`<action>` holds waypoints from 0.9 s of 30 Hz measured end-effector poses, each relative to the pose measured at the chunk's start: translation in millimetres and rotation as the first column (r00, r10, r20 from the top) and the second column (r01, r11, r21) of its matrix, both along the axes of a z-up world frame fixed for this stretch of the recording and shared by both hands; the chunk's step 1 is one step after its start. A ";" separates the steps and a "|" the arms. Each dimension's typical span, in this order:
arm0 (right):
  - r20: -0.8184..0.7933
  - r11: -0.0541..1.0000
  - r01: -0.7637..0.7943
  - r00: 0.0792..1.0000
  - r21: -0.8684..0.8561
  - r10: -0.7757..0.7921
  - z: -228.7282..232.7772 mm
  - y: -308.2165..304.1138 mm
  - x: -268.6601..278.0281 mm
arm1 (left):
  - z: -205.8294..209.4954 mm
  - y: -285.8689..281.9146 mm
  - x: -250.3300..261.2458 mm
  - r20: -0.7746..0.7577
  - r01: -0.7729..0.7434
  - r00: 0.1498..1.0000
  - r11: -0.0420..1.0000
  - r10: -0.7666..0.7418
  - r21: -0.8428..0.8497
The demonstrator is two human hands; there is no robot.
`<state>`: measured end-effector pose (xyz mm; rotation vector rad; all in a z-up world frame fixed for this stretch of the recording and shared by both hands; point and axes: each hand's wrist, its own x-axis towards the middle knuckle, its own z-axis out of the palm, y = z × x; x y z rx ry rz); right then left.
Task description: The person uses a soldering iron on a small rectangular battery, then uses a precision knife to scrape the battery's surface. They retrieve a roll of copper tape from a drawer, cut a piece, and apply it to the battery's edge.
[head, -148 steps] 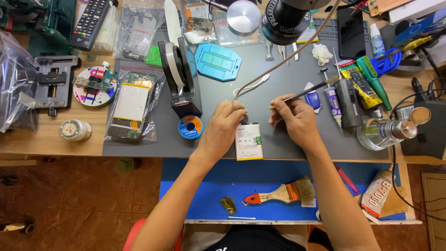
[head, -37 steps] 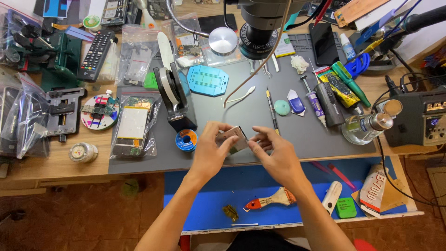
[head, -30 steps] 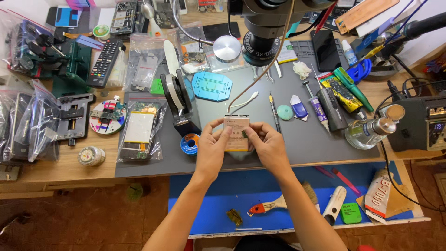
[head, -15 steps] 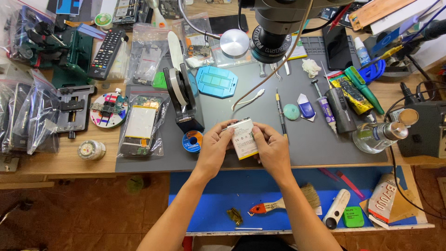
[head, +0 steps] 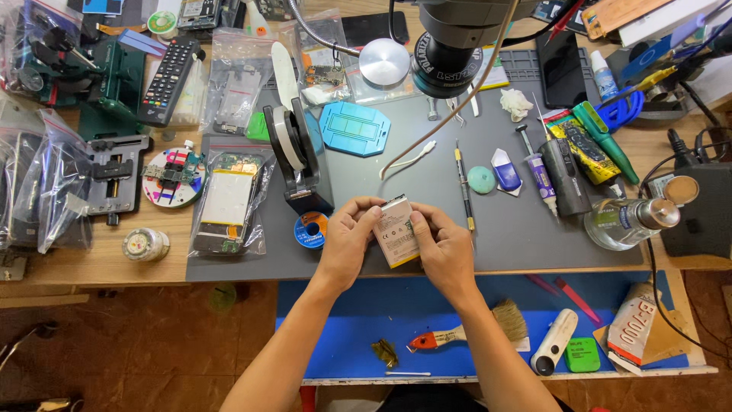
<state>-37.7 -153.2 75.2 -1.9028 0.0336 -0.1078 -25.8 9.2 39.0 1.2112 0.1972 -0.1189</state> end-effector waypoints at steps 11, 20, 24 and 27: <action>0.109 0.999 -0.036 0.993 -0.012 0.038 -11.5 -0.3 -3.1 | -7.0 -1.3 1.7 0.000 -0.058 0.998 0.993 0.058 0.107; 0.116 0.999 -0.035 0.993 -0.010 0.036 -7.9 -0.2 -4.5 | 12.2 -2.9 -0.4 -0.035 -0.076 0.996 0.991 0.080 0.108; 0.096 0.999 -0.037 0.995 0.017 0.035 -4.3 -0.7 -4.2 | 3.1 -2.8 1.2 -0.046 -0.081 0.995 0.994 0.084 0.076; 0.088 0.999 -0.039 0.995 0.023 0.037 0.6 -1.3 -4.3 | 8.9 -4.9 0.4 -0.053 -0.074 0.996 0.996 0.076 0.044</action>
